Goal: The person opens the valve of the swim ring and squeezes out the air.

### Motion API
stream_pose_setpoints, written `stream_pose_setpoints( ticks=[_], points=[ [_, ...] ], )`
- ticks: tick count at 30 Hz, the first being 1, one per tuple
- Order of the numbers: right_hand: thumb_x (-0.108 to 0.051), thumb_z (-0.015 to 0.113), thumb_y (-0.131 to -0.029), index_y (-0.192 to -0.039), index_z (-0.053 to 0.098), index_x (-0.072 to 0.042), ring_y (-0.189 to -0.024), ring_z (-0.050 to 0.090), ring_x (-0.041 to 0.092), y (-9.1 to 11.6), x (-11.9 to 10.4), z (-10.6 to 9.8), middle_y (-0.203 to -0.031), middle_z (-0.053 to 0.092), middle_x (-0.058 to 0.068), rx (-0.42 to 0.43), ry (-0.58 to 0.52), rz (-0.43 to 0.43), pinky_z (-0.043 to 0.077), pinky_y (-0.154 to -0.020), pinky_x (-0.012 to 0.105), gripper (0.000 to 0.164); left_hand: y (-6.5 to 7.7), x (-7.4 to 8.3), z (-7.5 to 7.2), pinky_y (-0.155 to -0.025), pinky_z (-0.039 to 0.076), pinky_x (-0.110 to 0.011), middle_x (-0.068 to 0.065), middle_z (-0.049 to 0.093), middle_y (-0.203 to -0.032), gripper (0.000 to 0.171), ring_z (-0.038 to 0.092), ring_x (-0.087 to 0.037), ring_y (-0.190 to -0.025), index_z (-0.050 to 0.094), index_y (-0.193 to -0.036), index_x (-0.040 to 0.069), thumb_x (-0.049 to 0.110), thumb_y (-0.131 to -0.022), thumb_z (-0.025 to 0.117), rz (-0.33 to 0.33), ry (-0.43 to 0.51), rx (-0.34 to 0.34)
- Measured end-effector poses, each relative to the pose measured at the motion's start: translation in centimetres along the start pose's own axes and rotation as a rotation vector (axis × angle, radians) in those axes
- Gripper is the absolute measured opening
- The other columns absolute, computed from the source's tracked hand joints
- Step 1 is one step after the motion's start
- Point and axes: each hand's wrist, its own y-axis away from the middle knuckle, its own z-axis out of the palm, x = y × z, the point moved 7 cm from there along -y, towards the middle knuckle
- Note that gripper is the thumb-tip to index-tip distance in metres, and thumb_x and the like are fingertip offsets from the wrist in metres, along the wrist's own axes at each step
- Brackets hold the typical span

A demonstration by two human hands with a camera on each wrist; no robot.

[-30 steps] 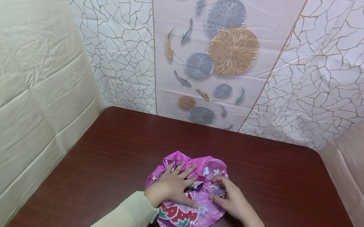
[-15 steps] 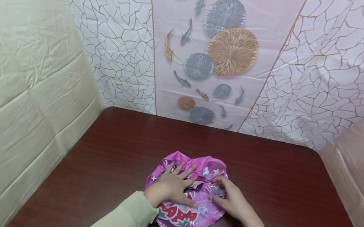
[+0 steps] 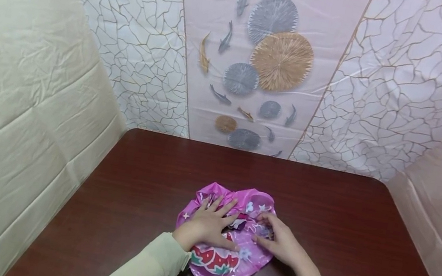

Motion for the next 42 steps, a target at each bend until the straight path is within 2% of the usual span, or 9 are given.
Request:
stream_pose_setpoints(
  ticks=[6,13,17,20,25,28,33,38,42],
  points=[
    [-0.018,0.083,-0.084,-0.124,0.059,-0.007,-0.111,0.062,0.025,-0.2,-0.3,-0.1,-0.116,0.065,0.005,-0.007,0.001,-0.007,0.052,-0.095,0.051,0.048,0.1,-0.3,-0.2,-0.120,0.002,-0.061,0.006,0.003,-0.169,0.102,0.000,-0.033,-0.154,0.025,-0.160,0.034,0.086,-0.077,0.054,0.031,0.045,0.032],
    [-0.025,0.081,-0.087,-0.127,0.058,-0.007,-0.112,0.062,0.025,-0.5,-0.5,-0.4,-0.117,0.065,0.005,-0.010,-0.016,-0.028,0.051,-0.096,0.051,0.049,0.4,-1.1,-1.4,-0.119,0.007,-0.063,0.004,0.013,-0.169,0.091,0.009,-0.037,-0.153,0.024,-0.160,0.039,0.074,-0.084,0.061,0.129,0.138,0.083],
    [-0.024,0.081,-0.087,-0.124,0.060,-0.006,-0.108,0.063,0.024,-0.3,-0.7,-0.7,-0.114,0.066,0.005,0.003,-0.038,-0.015,0.053,-0.092,0.048,0.046,1.0,-1.4,-2.5,-0.118,0.020,-0.061,0.003,0.021,-0.167,0.081,0.021,-0.034,-0.151,0.028,-0.159,0.039,0.067,-0.090,0.060,0.173,0.183,0.118],
    [-0.022,0.080,-0.088,-0.122,0.061,-0.006,-0.106,0.065,0.025,-0.1,-1.1,-1.1,-0.114,0.067,0.006,0.019,-0.074,-0.013,0.055,-0.090,0.047,0.043,1.9,-1.7,-3.8,-0.112,0.034,-0.060,0.001,0.034,-0.162,0.073,0.036,-0.029,-0.146,0.036,-0.156,0.037,0.063,-0.093,0.059,0.174,0.196,0.199],
    [-0.015,0.079,-0.089,-0.121,0.062,-0.007,-0.110,0.066,0.027,0.1,-2.0,-2.1,-0.116,0.067,0.007,0.050,-0.098,-0.014,0.054,-0.092,0.049,0.037,3.3,-3.3,-6.0,-0.102,0.043,-0.057,-0.001,0.052,-0.148,0.053,0.046,-0.027,-0.137,0.053,-0.147,0.030,0.057,-0.103,0.042,0.096,0.226,0.358],
    [-0.011,0.077,-0.089,-0.119,0.064,-0.007,-0.105,0.067,0.028,-0.1,-2.5,-3.0,-0.113,0.067,0.007,0.091,-0.061,-0.035,0.056,-0.088,0.050,0.033,3.8,-4.9,-7.1,-0.095,0.044,-0.055,-0.003,0.057,-0.140,0.052,0.050,-0.028,-0.130,0.063,-0.137,0.025,0.053,-0.107,0.032,0.031,0.243,0.430],
    [-0.007,0.073,-0.092,-0.117,0.066,-0.005,-0.098,0.065,0.026,-0.8,-2.5,-4.7,-0.111,0.066,0.006,0.200,0.031,-0.058,0.057,-0.080,0.050,0.026,3.8,-8.9,-7.8,-0.091,0.050,-0.052,-0.003,0.060,-0.131,0.050,0.056,-0.026,-0.120,0.066,-0.132,0.022,0.057,-0.099,0.053,-0.105,0.267,0.526],
    [-0.010,0.067,-0.097,-0.125,0.063,-0.002,-0.112,0.059,0.030,-1.6,-1.0,-5.3,-0.123,0.061,0.012,0.252,0.092,0.005,0.052,-0.091,0.053,0.030,3.0,-12.5,-6.5,-0.095,0.052,-0.050,-0.006,0.064,-0.128,0.044,0.059,-0.028,-0.120,0.068,-0.128,0.016,0.044,-0.094,0.069,-0.231,0.363,0.492],
    [-0.013,0.064,-0.099,-0.131,0.060,0.001,-0.121,0.056,0.036,-1.8,0.3,-4.9,-0.129,0.059,0.017,0.231,0.096,0.078,0.046,-0.101,0.058,0.036,2.3,-13.2,-5.4,-0.094,0.053,-0.047,-0.006,0.070,-0.121,0.037,0.064,-0.026,-0.113,0.072,-0.122,0.015,0.038,-0.094,0.071,-0.240,0.410,0.427]
  ],
)
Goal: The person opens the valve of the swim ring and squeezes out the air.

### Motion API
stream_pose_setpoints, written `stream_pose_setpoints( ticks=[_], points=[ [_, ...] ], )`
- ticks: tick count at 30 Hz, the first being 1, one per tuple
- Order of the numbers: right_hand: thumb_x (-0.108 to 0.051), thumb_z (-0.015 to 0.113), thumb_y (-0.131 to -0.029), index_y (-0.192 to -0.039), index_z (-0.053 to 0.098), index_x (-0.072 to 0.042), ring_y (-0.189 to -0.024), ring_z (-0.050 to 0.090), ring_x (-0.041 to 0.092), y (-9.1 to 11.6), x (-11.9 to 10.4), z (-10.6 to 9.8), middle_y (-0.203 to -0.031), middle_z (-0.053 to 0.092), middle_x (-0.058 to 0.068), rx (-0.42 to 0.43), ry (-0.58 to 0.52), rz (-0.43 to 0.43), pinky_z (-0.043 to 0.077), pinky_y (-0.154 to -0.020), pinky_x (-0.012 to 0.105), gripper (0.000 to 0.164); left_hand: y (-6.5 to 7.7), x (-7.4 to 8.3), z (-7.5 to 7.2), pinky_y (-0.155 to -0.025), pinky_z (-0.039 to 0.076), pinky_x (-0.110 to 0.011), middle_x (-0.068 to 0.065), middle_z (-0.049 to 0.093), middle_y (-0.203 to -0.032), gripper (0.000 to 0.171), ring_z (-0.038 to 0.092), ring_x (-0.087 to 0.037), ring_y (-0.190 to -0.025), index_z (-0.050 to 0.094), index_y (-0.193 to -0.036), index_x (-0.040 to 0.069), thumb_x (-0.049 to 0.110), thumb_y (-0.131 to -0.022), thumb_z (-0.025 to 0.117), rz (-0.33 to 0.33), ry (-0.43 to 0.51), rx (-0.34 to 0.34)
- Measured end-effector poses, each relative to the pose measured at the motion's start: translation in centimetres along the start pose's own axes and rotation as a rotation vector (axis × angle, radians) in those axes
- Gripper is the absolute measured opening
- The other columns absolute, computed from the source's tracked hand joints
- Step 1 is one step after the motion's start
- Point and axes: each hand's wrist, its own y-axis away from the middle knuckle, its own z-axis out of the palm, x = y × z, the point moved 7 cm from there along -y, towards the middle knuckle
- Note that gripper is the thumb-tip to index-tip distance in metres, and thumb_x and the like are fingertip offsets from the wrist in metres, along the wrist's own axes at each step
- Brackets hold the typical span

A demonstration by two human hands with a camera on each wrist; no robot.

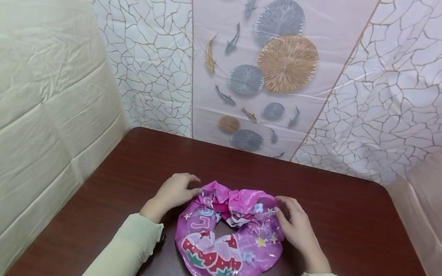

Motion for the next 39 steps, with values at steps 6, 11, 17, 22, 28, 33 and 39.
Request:
stream_pose_setpoints(
  ticks=[6,11,17,22,28,33,39],
  points=[
    [-0.015,0.062,-0.100,-0.136,0.057,0.001,-0.126,0.053,0.040,-0.2,0.7,0.7,-0.133,0.058,0.021,-0.023,0.017,0.045,0.042,-0.105,0.060,0.040,-0.2,0.2,0.9,-0.085,0.056,-0.043,-0.003,0.073,-0.109,0.026,0.067,-0.022,-0.100,0.077,-0.113,0.016,0.034,-0.096,0.069,0.031,0.012,0.012],
    [-0.014,0.064,-0.099,-0.132,0.059,0.000,-0.118,0.058,0.039,-0.4,0.7,0.9,-0.126,0.061,0.020,-0.017,0.025,0.050,0.045,-0.101,0.059,0.037,-0.2,0.4,1.0,-0.087,0.056,-0.042,-0.002,0.074,-0.107,0.025,0.067,-0.021,-0.100,0.078,-0.111,0.016,0.032,-0.096,0.068,0.034,-0.002,0.039],
    [-0.012,0.071,-0.094,-0.116,0.066,-0.002,-0.094,0.060,0.029,-0.4,0.5,0.6,-0.109,0.063,0.013,0.023,0.031,0.019,0.053,-0.084,0.049,0.025,-0.2,1.1,0.6,-0.083,0.057,-0.041,0.000,0.072,-0.104,0.024,0.067,-0.020,-0.097,0.078,-0.110,0.017,0.032,-0.092,0.071,0.054,-0.065,0.052],
    [-0.013,0.072,-0.093,-0.112,0.066,-0.005,-0.095,0.061,0.027,-0.4,0.8,0.5,-0.106,0.066,0.010,0.030,0.037,0.028,0.052,-0.085,0.049,0.021,-0.8,2.2,0.5,-0.084,0.056,-0.038,-0.003,0.071,-0.099,0.022,0.066,-0.021,-0.092,0.079,-0.108,0.012,0.026,-0.092,0.075,0.145,-0.070,0.035],
    [-0.015,0.072,-0.094,-0.107,0.066,-0.010,-0.085,0.060,0.023,-0.3,1.4,0.6,-0.099,0.068,0.007,0.024,0.040,0.072,0.052,-0.077,0.042,0.015,-1.3,2.6,0.6,-0.084,0.057,-0.036,-0.003,0.072,-0.092,0.015,0.067,-0.021,-0.089,0.081,-0.100,0.011,0.022,-0.090,0.077,0.175,-0.121,0.040],
    [-0.015,0.073,-0.094,-0.104,0.067,-0.012,-0.078,0.057,0.021,-0.1,1.7,0.4,-0.094,0.069,0.005,0.058,0.042,0.093,0.050,-0.072,0.039,0.012,-1.4,2.3,0.6,-0.084,0.057,-0.037,-0.003,0.073,-0.092,0.010,0.069,-0.022,-0.090,0.081,-0.096,0.011,0.018,-0.093,0.074,0.170,-0.159,0.072],
    [-0.016,0.074,-0.093,-0.100,0.068,-0.011,-0.081,0.060,0.022,0.1,2.1,0.1,-0.092,0.069,0.005,0.102,0.047,0.098,0.051,-0.075,0.042,0.010,-0.9,1.6,0.5,-0.078,0.057,-0.041,-0.002,0.072,-0.088,0.009,0.070,-0.024,-0.088,0.079,-0.092,0.013,0.016,-0.093,0.071,0.122,-0.209,0.102]
  ],
)
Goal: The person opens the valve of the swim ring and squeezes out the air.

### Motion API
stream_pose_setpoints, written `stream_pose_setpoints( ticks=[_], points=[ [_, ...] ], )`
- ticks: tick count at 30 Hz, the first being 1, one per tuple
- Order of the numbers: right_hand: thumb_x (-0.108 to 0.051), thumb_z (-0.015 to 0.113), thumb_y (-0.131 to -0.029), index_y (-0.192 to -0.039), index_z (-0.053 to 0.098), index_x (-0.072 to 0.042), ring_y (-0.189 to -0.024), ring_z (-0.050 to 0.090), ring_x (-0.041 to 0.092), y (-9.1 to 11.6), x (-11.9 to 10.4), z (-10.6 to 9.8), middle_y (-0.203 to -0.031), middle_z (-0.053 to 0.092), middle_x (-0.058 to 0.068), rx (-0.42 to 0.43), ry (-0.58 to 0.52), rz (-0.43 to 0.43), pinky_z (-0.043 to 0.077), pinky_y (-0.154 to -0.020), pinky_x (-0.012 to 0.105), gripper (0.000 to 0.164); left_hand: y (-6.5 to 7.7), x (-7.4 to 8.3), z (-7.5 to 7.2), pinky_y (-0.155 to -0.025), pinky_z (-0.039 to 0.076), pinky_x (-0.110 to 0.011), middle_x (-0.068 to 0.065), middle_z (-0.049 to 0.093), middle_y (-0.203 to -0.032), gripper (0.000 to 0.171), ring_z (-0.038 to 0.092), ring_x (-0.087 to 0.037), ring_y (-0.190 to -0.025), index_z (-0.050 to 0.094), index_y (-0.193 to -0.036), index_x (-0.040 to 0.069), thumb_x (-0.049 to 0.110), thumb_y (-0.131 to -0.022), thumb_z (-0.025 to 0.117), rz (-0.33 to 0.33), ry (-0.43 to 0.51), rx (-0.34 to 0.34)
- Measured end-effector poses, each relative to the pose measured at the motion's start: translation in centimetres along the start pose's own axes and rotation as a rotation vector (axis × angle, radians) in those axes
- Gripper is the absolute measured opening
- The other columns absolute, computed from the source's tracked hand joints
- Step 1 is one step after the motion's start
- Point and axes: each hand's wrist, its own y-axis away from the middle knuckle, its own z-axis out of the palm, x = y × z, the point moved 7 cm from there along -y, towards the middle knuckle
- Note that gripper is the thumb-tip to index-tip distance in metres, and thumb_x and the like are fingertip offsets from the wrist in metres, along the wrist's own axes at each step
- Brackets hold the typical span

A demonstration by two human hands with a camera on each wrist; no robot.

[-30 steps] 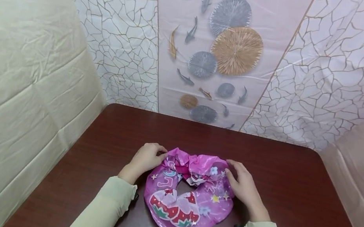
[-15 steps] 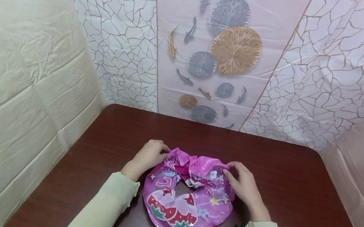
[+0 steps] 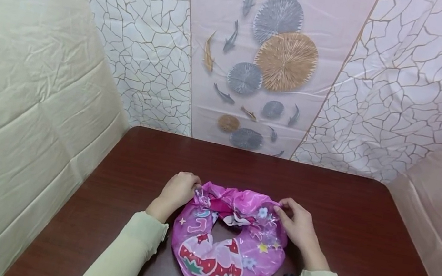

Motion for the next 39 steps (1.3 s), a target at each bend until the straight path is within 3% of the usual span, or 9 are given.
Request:
stream_pose_setpoints(
  ticks=[10,26,33,39],
  points=[
    [-0.017,0.072,-0.095,-0.097,0.067,-0.011,-0.083,0.065,0.021,0.3,1.2,-0.3,-0.086,0.068,0.003,0.010,0.004,0.046,0.053,-0.075,0.040,0.009,0.5,-1.8,0.0,-0.068,0.057,-0.042,0.000,0.071,-0.083,0.009,0.070,-0.024,-0.080,0.075,-0.085,0.015,0.019,-0.092,0.071,-0.140,-0.027,-0.033],
    [-0.018,0.071,-0.096,-0.096,0.066,-0.011,-0.080,0.063,0.018,0.2,1.5,-0.1,-0.084,0.067,0.002,0.009,-0.008,0.082,0.052,-0.074,0.036,0.009,1.1,-3.2,-0.2,-0.065,0.056,-0.043,0.000,0.070,-0.083,0.012,0.068,-0.025,-0.078,0.072,-0.081,0.017,0.023,-0.091,0.069,-0.255,-0.002,-0.055],
    [-0.019,0.071,-0.095,-0.095,0.066,-0.011,-0.074,0.059,0.015,0.3,1.7,-0.3,-0.081,0.066,0.001,0.019,-0.007,0.089,0.048,-0.069,0.029,0.009,1.5,-3.7,-0.6,-0.064,0.054,-0.046,0.003,0.071,-0.085,0.013,0.067,-0.025,-0.078,0.073,-0.084,0.022,0.032,-0.091,0.068,-0.305,-0.073,-0.069],
    [-0.018,0.071,-0.095,-0.096,0.066,-0.011,-0.074,0.059,0.016,0.3,1.8,-0.6,-0.081,0.066,0.001,0.021,0.005,0.085,0.048,-0.069,0.031,0.009,1.8,-4.2,-0.7,-0.065,0.052,-0.048,0.003,0.072,-0.090,0.013,0.067,-0.027,-0.083,0.072,-0.085,0.026,0.035,-0.092,0.064,-0.362,-0.093,-0.073]
  ],
)
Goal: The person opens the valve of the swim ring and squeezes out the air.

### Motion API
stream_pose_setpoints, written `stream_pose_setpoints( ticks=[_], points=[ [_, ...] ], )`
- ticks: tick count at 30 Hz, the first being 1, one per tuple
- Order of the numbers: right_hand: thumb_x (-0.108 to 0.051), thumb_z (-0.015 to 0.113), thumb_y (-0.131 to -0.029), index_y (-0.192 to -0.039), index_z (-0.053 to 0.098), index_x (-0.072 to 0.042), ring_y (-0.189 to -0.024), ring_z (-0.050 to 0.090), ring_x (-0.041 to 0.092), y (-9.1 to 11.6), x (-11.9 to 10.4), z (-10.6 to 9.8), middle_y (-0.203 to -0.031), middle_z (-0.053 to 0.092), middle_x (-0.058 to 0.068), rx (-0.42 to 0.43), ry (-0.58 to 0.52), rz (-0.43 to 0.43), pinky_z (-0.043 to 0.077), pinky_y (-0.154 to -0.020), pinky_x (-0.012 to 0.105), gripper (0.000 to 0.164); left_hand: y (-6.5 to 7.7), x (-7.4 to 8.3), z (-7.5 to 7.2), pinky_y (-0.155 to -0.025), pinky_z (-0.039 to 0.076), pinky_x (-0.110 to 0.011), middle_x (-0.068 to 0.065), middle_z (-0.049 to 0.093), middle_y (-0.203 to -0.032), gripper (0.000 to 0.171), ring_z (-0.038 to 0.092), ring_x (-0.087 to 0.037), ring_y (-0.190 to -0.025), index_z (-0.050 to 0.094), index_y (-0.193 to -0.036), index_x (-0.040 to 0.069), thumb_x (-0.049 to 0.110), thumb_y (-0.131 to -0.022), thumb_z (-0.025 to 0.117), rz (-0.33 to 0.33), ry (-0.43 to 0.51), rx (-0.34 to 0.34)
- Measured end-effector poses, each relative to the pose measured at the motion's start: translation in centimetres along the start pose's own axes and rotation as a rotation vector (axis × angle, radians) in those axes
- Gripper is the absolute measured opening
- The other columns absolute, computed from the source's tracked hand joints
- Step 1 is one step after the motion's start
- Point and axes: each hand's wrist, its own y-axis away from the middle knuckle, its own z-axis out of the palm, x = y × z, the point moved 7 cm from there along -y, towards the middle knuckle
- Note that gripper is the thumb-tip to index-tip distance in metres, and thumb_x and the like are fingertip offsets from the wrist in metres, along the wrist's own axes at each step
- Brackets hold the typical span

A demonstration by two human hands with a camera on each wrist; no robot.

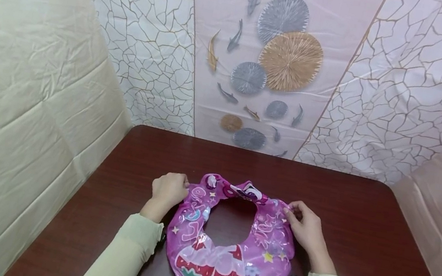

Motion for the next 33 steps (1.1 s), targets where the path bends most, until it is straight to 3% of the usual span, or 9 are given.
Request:
stream_pose_setpoints(
  ticks=[11,16,19,22,25,29,33],
  points=[
    [-0.019,0.072,-0.094,-0.095,0.067,-0.010,-0.071,0.058,0.016,0.2,1.0,-0.4,-0.080,0.066,0.002,0.003,0.014,0.034,0.048,-0.068,0.032,0.010,0.1,-1.5,0.4,-0.063,0.051,-0.047,0.003,0.071,-0.089,0.018,0.064,-0.026,-0.077,0.073,-0.087,0.028,0.038,-0.090,0.059,-0.080,0.037,-0.018],
    [-0.020,0.070,-0.096,-0.096,0.067,-0.008,-0.072,0.059,0.016,0.0,1.4,-0.5,-0.083,0.068,0.005,-0.014,0.004,0.084,0.047,-0.069,0.033,0.012,0.1,-2.2,0.4,-0.051,0.040,-0.038,0.005,0.052,-0.060,0.024,0.050,-0.020,-0.060,0.061,-0.061,0.022,0.029,-0.082,0.053,-0.150,0.090,-0.007],
    [-0.022,0.069,-0.097,-0.098,0.067,-0.007,-0.076,0.060,0.018,0.0,1.5,-0.4,-0.087,0.069,0.006,-0.043,-0.008,0.113,0.048,-0.071,0.034,0.015,0.2,-2.3,0.5,-0.049,0.037,-0.037,0.003,0.046,-0.056,0.026,0.047,-0.020,-0.058,0.055,-0.056,0.020,0.029,-0.081,0.052,-0.167,0.092,-0.019],
    [-0.025,0.067,-0.098,-0.101,0.067,-0.005,-0.079,0.060,0.018,0.1,1.7,-0.3,-0.089,0.068,0.007,-0.087,-0.033,0.143,0.048,-0.072,0.033,0.020,0.4,-1.8,0.2,-0.053,0.044,-0.040,0.003,0.059,-0.067,0.021,0.055,-0.021,-0.065,0.064,-0.066,0.023,0.032,-0.082,0.054,-0.134,0.081,-0.023],
    [-0.032,0.063,-0.100,-0.108,0.067,-0.004,-0.085,0.061,0.021,0.0,1.7,-0.4,-0.094,0.069,0.009,-0.136,-0.061,0.170,0.049,-0.076,0.034,0.030,0.5,-0.7,-0.4,-0.062,0.051,-0.045,0.003,0.070,-0.089,0.021,0.063,-0.023,-0.079,0.075,-0.089,0.024,0.033,-0.085,0.056,-0.046,0.091,-0.023],
    [-0.048,0.049,-0.104,-0.122,0.064,-0.001,-0.105,0.061,0.035,-0.7,1.6,-0.5,-0.114,0.068,0.021,-0.214,-0.061,0.201,0.048,-0.093,0.048,0.052,0.2,1.0,-1.3,-0.081,0.054,-0.053,-0.004,0.070,-0.118,0.035,0.065,-0.027,-0.106,0.073,-0.119,0.019,0.037,-0.093,0.058,0.067,0.139,-0.062],
    [-0.055,0.040,-0.105,-0.127,0.062,0.001,-0.120,0.055,0.043,-1.5,1.7,-0.4,-0.127,0.062,0.027,-0.288,-0.036,0.223,0.043,-0.102,0.058,0.064,-0.6,2.6,-1.7,-0.094,0.052,-0.054,-0.010,0.067,-0.126,0.044,0.061,-0.031,-0.117,0.068,-0.129,0.011,0.041,-0.098,0.058,0.146,0.188,-0.144]
  ],
)
